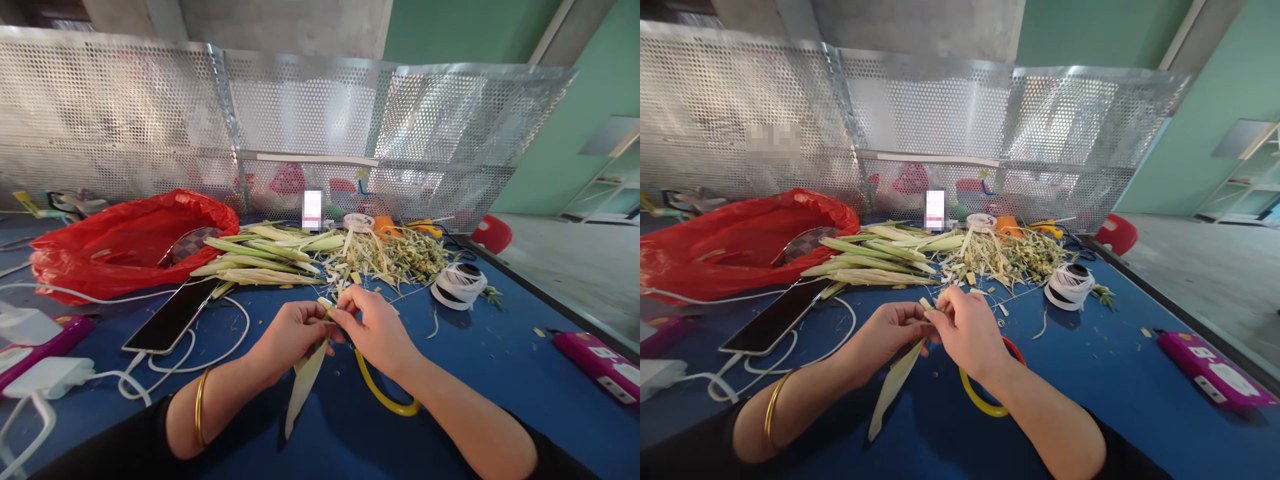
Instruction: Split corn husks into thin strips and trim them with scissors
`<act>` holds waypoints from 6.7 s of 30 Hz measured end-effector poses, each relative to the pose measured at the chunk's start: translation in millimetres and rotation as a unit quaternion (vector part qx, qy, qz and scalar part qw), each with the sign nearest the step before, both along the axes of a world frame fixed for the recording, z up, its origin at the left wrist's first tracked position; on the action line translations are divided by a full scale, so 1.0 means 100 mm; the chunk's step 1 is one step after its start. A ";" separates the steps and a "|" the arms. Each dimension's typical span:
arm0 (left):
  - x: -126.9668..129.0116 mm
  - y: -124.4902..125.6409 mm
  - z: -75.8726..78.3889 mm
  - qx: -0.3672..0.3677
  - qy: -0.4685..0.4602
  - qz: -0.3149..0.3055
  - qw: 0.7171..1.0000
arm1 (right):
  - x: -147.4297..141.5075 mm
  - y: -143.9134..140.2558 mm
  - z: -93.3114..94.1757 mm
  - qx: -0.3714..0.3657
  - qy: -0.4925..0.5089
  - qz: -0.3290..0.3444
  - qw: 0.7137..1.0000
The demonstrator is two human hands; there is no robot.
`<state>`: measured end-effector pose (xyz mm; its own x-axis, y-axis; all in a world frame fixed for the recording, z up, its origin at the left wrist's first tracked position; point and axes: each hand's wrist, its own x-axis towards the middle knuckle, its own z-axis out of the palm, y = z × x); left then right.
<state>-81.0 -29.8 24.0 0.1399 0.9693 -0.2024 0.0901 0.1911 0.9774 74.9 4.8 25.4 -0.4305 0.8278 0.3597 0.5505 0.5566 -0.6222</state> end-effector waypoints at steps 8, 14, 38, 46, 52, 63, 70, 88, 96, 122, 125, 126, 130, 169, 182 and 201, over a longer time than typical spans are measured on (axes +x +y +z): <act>0.06 -0.07 0.01 -0.016 0.054 -0.045 0.997 | 0.01 0.02 0.03 -0.110 0.057 0.014 0.992; 0.04 -0.09 -0.01 -0.021 0.045 -0.109 0.993 | -0.02 0.02 0.02 -0.243 0.227 0.007 0.943; -0.11 -0.01 0.03 -0.104 -0.177 -0.042 0.978 | 0.22 0.30 0.04 0.002 0.039 0.156 0.987; -0.06 0.00 -0.01 -0.128 -0.154 -0.015 0.980 | 0.11 0.26 -0.09 0.217 -0.038 0.081 0.972; -0.09 0.07 -0.02 -0.054 -0.176 0.093 0.978 | 0.09 0.11 -0.06 0.140 0.090 -0.033 0.986; -0.08 0.08 -0.08 -0.005 -0.184 0.121 0.975 | -0.16 -0.13 -0.18 -0.223 0.090 0.107 0.965; -0.11 0.11 -0.05 -0.038 -0.215 0.163 0.962 | -0.09 -0.15 -0.19 0.315 -0.089 0.025 0.945; -0.08 0.07 -0.04 -0.035 -0.166 0.107 0.980 | -0.09 -0.22 -0.18 0.440 -0.164 0.195 0.861; -0.09 0.08 -0.04 -0.051 -0.151 0.113 0.981 | -0.10 -0.27 -0.14 0.463 -0.142 0.269 0.832; -0.14 0.10 0.02 -0.020 -0.219 0.095 0.971 | -0.11 -0.28 -0.21 0.253 0.018 0.080 0.964; -0.15 0.10 0.03 -0.002 -0.227 0.094 0.969 | -0.11 -0.19 -0.24 0.005 0.079 -0.022 0.997; -0.15 0.10 0.03 -0.002 -0.230 0.094 0.969 | -0.12 -0.16 -0.25 -0.070 0.083 -0.016 0.994; -0.13 0.10 0.02 -0.013 -0.221 0.106 0.969 | -0.16 -0.11 -0.28 -0.150 0.089 0.029 0.984; 0.09 -0.11 -0.06 -0.147 -0.020 -0.114 0.982 | -0.09 -0.08 -0.07 -0.211 0.130 0.133 0.960; 0.11 -0.14 -0.03 -0.140 -0.029 -0.131 0.981 | -0.05 -0.06 0.00 -0.339 0.251 0.142 0.896; 0.10 -0.12 -0.04 -0.166 -0.099 -0.089 0.977 | -0.02 -0.03 -0.01 -0.082 0.221 0.050 0.970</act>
<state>-70.9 -41.8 19.8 0.3694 0.8109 -0.4540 -0.0340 0.5000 0.8654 73.3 2.1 24.2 -0.3454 0.8518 0.3939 0.1572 0.4663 -0.8706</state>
